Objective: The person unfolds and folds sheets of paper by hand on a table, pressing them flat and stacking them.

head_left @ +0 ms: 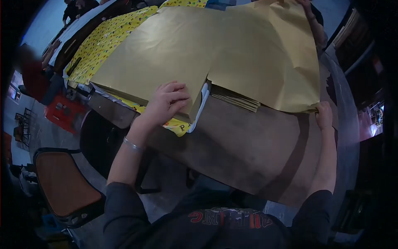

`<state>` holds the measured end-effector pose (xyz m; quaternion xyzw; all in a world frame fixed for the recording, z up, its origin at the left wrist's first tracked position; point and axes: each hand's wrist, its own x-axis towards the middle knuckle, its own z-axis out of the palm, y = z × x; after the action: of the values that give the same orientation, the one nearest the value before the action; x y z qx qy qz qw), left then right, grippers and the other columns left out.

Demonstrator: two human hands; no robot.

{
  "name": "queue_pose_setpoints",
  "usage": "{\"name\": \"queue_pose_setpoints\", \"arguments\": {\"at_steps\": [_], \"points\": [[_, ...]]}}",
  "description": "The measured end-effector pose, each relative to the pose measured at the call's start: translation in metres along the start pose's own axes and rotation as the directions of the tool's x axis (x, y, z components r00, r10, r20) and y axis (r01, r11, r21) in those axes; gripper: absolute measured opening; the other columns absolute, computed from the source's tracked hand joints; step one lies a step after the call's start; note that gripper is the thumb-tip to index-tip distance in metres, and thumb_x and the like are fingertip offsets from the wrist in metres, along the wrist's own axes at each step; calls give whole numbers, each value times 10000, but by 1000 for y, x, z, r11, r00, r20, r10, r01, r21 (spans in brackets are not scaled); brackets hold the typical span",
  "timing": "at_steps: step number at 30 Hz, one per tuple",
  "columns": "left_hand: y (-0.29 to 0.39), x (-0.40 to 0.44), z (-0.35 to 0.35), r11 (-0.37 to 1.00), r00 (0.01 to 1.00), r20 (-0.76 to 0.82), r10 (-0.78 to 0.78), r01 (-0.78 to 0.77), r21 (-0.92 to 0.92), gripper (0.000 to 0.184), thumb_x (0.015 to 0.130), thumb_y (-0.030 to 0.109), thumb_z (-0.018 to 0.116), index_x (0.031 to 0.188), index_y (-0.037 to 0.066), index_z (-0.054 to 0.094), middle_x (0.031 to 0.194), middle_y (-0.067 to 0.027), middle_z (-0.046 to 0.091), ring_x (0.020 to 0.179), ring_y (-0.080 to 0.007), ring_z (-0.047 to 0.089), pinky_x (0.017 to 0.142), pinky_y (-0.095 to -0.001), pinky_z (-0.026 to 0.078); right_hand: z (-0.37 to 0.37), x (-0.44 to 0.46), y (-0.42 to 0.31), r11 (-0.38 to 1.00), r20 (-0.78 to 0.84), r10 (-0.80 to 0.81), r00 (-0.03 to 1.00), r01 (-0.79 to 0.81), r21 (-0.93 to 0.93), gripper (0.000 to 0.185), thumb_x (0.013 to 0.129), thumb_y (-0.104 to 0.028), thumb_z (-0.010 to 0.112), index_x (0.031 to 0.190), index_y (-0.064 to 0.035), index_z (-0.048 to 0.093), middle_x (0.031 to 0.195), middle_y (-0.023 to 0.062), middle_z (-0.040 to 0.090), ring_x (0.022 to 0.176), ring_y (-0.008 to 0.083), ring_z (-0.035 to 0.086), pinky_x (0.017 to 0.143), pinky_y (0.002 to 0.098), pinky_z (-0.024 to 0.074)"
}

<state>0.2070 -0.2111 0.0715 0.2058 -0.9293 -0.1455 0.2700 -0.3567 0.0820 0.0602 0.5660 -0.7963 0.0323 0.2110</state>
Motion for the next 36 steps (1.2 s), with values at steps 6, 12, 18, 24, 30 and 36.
{"name": "queue_pose_setpoints", "arguments": {"at_steps": [6,12,18,24,30,36], "points": [[7,-2,-19,980,987,150,-64,90,-176,274,789,200,751,1031,72,724,1249,-131,608,1199,-323,537,1029,-413,423,26,-15,43,956,99,139,985,-107,-272,165,767,-25,642,925,-56,681,1022,117,639,1049,319,566,885,436,490],[10,8,-25,982,970,234,-63,102,-160,280,764,188,771,1011,67,722,1251,-129,598,1202,-314,531,1023,-413,429,38,-34,66,919,308,259,915,-135,-369,273,788,1,606,1044,-67,670,1081,114,617,1103,308,543,936,430,469],[14,12,-32,977,954,288,-84,135,-163,243,763,181,768,976,71,727,1228,-125,612,1174,-308,551,1004,-397,445,52,-58,54,924,349,144,926,1,-383,314,792,-5,583,1091,-77,649,1131,121,600,1157,323,528,1006,462,417],[8,14,-29,984,962,269,-53,96,-148,194,768,204,757,902,69,719,1190,-129,630,1143,-314,564,977,-402,460,-4,0,-42,977,463,37,886,66,-205,284,846,-122,614,1126,-91,647,1161,113,600,1207,303,509,1052,446,381],[10,19,-32,996,963,268,-18,41,-80,155,759,194,740,821,58,700,1155,-128,640,1080,-320,582,938,-403,472,-53,62,-217,860,13,-389,921,358,364,339,765,-27,687,1100,-35,635,1160,140,602,1109,325,565,966,427,461],[10,17,-27,1000,971,237,-1,5,-19,109,773,167,702,801,62,706,1061,-75,657,999,-293,601,908,-384,478,-65,91,-348,588,-291,-466,836,538,603,286,778,-49,705,1059,-38,651,1094,126,630,1077,323,597,921,415,502]]}}
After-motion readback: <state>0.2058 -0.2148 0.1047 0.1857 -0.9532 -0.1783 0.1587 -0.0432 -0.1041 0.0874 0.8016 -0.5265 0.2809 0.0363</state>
